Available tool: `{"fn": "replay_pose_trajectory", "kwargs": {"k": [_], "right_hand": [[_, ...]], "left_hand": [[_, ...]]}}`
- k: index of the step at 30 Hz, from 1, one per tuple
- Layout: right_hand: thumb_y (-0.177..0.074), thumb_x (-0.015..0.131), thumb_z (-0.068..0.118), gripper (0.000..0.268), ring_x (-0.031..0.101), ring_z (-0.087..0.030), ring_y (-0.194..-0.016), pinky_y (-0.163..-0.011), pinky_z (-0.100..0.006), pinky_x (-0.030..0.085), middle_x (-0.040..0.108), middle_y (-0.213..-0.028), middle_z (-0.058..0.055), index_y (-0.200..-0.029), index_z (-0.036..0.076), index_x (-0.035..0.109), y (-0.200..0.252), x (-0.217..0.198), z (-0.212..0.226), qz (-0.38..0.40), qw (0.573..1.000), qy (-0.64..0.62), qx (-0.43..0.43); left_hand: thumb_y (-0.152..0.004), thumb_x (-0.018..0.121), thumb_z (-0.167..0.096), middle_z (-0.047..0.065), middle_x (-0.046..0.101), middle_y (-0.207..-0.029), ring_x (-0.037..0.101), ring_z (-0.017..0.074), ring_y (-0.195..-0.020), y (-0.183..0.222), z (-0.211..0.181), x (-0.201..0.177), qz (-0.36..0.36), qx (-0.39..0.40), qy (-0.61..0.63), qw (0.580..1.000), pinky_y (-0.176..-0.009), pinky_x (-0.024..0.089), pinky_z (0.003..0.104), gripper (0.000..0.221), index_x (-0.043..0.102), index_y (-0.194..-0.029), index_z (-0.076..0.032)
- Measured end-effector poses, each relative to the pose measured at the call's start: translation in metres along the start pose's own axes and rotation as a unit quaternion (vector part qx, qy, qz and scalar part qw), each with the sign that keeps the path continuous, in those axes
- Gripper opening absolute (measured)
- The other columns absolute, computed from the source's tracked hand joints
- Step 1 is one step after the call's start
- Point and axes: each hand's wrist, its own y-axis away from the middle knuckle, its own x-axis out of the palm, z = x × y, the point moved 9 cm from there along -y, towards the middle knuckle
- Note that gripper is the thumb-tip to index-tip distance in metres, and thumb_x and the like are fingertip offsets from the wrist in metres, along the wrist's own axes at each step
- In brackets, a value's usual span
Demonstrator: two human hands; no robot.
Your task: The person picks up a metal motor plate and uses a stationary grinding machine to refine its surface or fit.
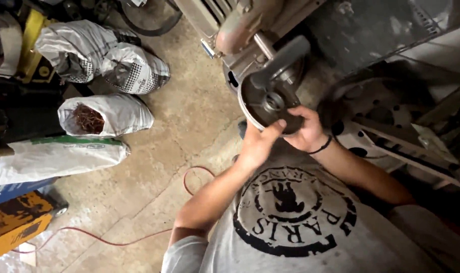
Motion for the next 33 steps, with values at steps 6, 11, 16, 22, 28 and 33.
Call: {"fn": "replay_pose_trajectory", "kwargs": {"k": [6, 11, 16, 22, 28, 33], "right_hand": [[-0.085, 0.061, 0.011, 0.018, 0.072, -0.027, -0.066, -0.056, -0.03, 0.055, 0.073, -0.082, -0.015, -0.096, 0.0, 0.07, 0.004, -0.01, 0.011, -0.002, 1.0, 0.002, -0.016], [-0.086, 0.06, 0.011, 0.014, 0.069, -0.021, -0.06, -0.05, -0.027, 0.045, 0.073, -0.078, -0.009, -0.093, 0.003, 0.07, 0.005, -0.041, 0.022, -0.034, 0.997, 0.042, -0.053], [-0.091, 0.064, 0.016, 0.014, 0.074, -0.019, -0.064, -0.054, -0.026, 0.054, 0.079, -0.086, -0.011, -0.091, 0.004, 0.072, 0.002, -0.082, 0.027, -0.093, 0.989, 0.081, -0.079], [-0.092, 0.067, 0.016, 0.017, 0.077, -0.022, -0.07, -0.062, -0.027, 0.065, 0.08, -0.096, -0.014, -0.092, 0.001, 0.073, 0.018, -0.057, 0.011, -0.119, 0.987, 0.037, -0.101], [-0.094, 0.067, 0.017, 0.02, 0.078, -0.022, -0.079, -0.07, -0.029, 0.068, 0.079, -0.101, -0.014, -0.097, -0.001, 0.072, 0.019, -0.043, 0.006, -0.1, 0.987, 0.034, -0.122], [-0.094, 0.064, 0.017, 0.018, 0.077, -0.027, -0.068, -0.063, -0.031, 0.066, 0.079, -0.091, -0.018, -0.091, 0.0, 0.072, -0.004, -0.057, -0.011, -0.075, 0.993, 0.057, -0.065]], "left_hand": [[-0.086, 0.077, -0.015, 0.022, 0.063, -0.12, 0.059, 0.0294, -0.118, -0.006, 0.01, 0.011, 0.008, 0.004, 0.036, 0.999, -0.105, 0.046, 0.05, 0.051, 0.055, -0.129, 0.003], [-0.086, 0.078, -0.022, 0.02, 0.063, -0.115, 0.061, 0.0283, -0.113, -0.013, 0.011, 0.013, 0.01, -0.028, 0.073, 0.997, -0.1, 0.048, 0.051, 0.05, 0.056, -0.125, 0.002], [-0.085, 0.078, -0.013, 0.012, 0.063, -0.098, 0.065, 0.0219, -0.092, -0.024, 0.026, 0.008, -0.013, -0.039, 0.216, 0.976, -0.082, 0.056, 0.042, 0.038, 0.06, -0.115, 0.0], [-0.08, 0.082, -0.011, 0.016, 0.067, -0.09, 0.07, 0.0266, -0.084, -0.043, 0.057, -0.007, 0.037, -0.082, 0.202, 0.975, -0.083, 0.059, 0.049, 0.041, 0.062, -0.112, 0.005], [-0.076, 0.079, -0.005, 0.016, 0.065, -0.083, 0.072, 0.0278, -0.078, -0.06, 0.072, -0.017, 0.057, -0.088, 0.242, 0.965, -0.075, 0.061, 0.051, 0.036, 0.063, -0.106, 0.006], [-0.079, 0.08, -0.009, 0.019, 0.065, -0.1, 0.065, 0.0291, -0.099, -0.023, 0.025, -0.032, 0.045, -0.01, 0.156, 0.987, -0.089, 0.055, 0.052, 0.045, 0.061, -0.118, 0.004]]}}
